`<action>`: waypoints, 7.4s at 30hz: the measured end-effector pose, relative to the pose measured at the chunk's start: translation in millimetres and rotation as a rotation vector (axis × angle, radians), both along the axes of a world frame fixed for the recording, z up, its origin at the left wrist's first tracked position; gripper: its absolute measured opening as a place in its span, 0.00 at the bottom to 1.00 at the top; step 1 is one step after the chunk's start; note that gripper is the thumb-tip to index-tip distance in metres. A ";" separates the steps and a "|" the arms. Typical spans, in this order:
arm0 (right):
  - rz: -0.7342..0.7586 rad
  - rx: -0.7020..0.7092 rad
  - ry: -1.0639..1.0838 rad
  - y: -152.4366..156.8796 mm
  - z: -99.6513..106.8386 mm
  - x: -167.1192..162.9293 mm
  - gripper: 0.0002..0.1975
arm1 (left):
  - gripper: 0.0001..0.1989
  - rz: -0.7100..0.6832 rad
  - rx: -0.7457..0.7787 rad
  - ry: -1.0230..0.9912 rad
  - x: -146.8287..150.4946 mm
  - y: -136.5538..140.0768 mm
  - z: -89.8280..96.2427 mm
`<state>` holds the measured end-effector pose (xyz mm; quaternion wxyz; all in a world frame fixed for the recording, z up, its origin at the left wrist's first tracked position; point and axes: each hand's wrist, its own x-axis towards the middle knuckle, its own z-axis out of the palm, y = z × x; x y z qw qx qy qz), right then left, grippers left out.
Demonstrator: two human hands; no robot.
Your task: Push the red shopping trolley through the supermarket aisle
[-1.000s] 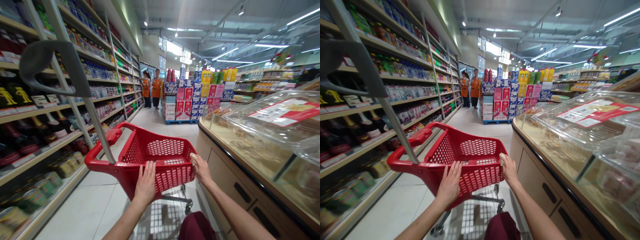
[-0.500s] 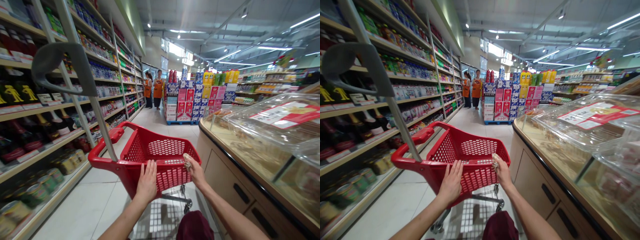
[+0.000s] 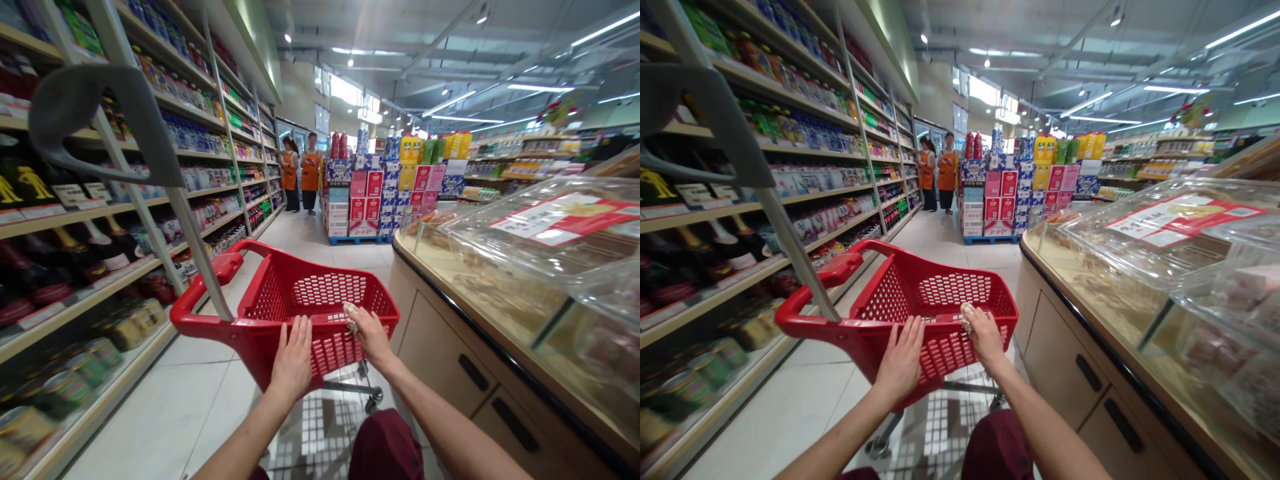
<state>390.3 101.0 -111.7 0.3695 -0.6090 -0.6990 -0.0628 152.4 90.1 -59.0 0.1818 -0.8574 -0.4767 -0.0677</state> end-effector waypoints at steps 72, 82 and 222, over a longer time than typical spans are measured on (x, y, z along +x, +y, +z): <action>-0.046 0.088 -0.174 -10.3 -9.0 5.6 0.23 | 0.29 -0.006 0.098 0.015 4.5 -4.6 -8.4; -0.093 0.077 -0.169 -12.0 0.7 -31.6 0.25 | 0.30 -0.012 0.095 0.008 5.0 -6.6 -4.5; -0.184 0.180 0.211 -11.6 -62.9 106.6 0.20 | 0.28 -0.385 0.109 0.045 72.5 18.1 -27.4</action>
